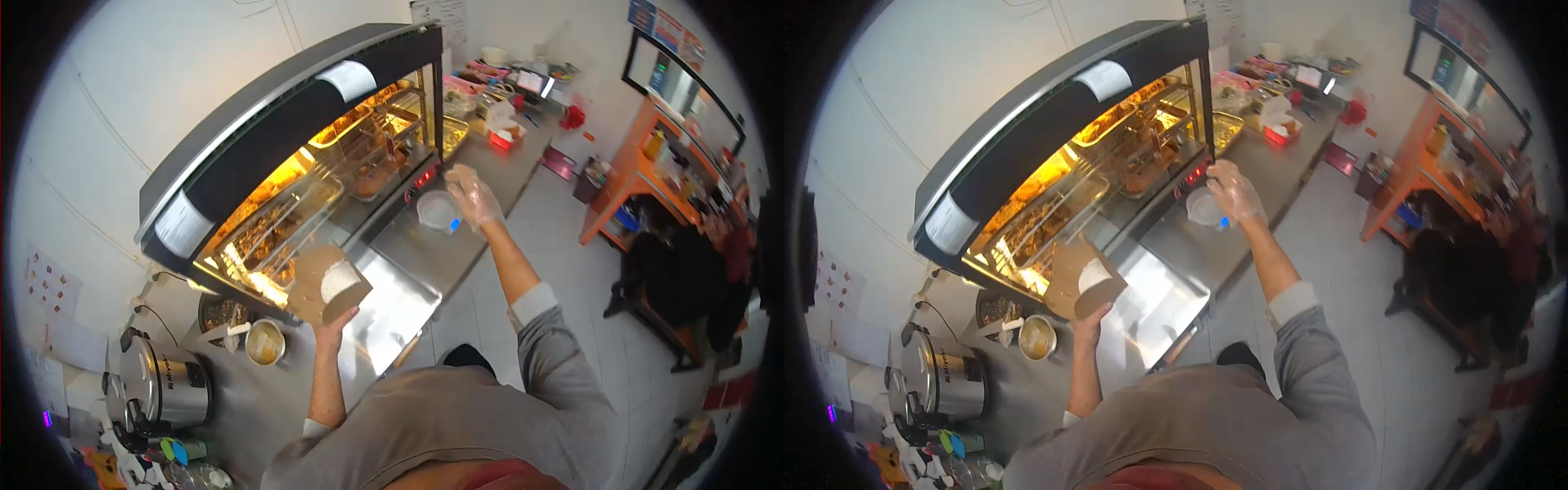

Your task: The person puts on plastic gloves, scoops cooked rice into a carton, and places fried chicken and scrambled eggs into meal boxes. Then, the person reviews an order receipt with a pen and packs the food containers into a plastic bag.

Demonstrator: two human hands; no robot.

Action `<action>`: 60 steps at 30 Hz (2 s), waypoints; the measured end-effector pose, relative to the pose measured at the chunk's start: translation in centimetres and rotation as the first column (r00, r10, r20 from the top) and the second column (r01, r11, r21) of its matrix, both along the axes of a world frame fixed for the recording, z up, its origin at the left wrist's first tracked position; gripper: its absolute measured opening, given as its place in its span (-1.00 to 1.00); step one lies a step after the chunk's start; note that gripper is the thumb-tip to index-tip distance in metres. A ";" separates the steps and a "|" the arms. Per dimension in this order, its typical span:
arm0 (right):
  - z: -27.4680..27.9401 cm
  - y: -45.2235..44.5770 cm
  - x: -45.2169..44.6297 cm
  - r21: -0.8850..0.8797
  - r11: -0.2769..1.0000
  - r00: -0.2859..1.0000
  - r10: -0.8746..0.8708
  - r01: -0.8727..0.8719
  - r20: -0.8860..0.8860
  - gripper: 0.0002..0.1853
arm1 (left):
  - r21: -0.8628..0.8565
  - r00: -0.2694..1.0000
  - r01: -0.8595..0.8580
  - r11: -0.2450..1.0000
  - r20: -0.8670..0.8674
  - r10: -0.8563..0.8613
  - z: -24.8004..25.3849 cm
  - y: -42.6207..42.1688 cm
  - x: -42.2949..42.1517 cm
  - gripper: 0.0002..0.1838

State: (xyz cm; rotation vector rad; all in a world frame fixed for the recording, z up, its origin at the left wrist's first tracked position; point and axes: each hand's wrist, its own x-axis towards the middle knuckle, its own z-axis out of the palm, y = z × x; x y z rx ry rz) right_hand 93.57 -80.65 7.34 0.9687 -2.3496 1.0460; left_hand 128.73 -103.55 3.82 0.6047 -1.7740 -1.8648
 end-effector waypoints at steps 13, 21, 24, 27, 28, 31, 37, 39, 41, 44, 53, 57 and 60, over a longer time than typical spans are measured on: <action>10.1 -30.6 -34.5 0.797 0.592 0.946 0.314 -0.123 -0.087 -0.48 | 0.102 0.784 -0.611 0.785 -0.061 0.618 -4.5 15.5 -19.5 -0.37; 9.0 -30.8 -38.0 0.554 0.713 0.877 0.475 -0.430 0.070 -0.61 | -0.004 0.623 -0.781 0.624 0.048 0.781 -3.7 21.1 -21.8 -0.19; 10.1 -30.2 -39.3 0.175 0.757 0.770 0.576 -0.629 0.274 -0.66 | 0.018 0.564 -0.826 0.564 0.012 0.826 -4.6 22.3 -22.5 -0.25; 11.0 -29.6 -40.0 -0.328 0.640 0.446 0.741 -0.695 0.502 -0.70 | 0.018 0.530 -0.848 0.530 0.027 0.847 -4.8 23.6 -23.2 -0.31; 11.2 -29.2 -39.9 -0.464 0.579 0.303 0.785 -0.671 0.541 -0.72 | 0.039 0.523 -0.852 0.522 0.035 0.851 -5.1 23.9 -23.4 -0.31; 10.4 -26.9 -39.2 -0.781 0.364 -0.205 0.829 -0.508 0.520 -0.76 | 0.128 0.523 -0.843 0.522 -0.029 0.852 -5.7 23.9 -24.1 -0.32; 1.2 -16.5 -33.4 -0.766 0.347 -0.427 0.671 -0.541 0.606 -0.83 | 0.075 0.616 -0.787 0.613 0.022 0.788 -6.1 22.3 -23.6 -0.32; -4.6 -12.9 -29.5 -0.539 0.502 -0.114 0.652 -0.676 0.750 -0.81 | 0.060 0.635 -0.772 0.632 0.040 0.772 -5.8 21.6 -23.3 -0.32; -16.8 -12.9 -29.6 -0.185 0.313 0.014 0.540 -0.932 0.841 -0.72 | 0.042 0.655 -0.756 0.653 0.060 0.754 -5.5 21.2 -22.7 -0.32; -26.0 -13.2 -25.1 0.396 0.380 0.543 0.470 -0.836 0.696 -0.70 | 0.006 0.678 -0.733 0.680 0.079 0.731 -4.8 20.3 -21.5 -0.32; -11.8 -15.9 -28.8 0.783 0.251 0.579 0.799 -0.569 0.164 -0.82 | -0.009 0.636 -0.770 0.638 0.068 0.769 -8.1 17.6 -15.6 -0.31; 2.5 -14.7 -25.6 -0.074 0.723 0.726 0.676 -0.686 -0.128 -0.89 | -0.009 0.603 -0.797 0.604 0.058 0.796 -8.9 16.5 -14.0 -0.27; 4.7 -15.2 -26.2 0.000 0.831 0.711 0.476 -0.556 -0.517 -0.89 | 0.021 0.620 -0.784 0.620 0.058 0.782 -8.1 15.3 -14.2 -0.11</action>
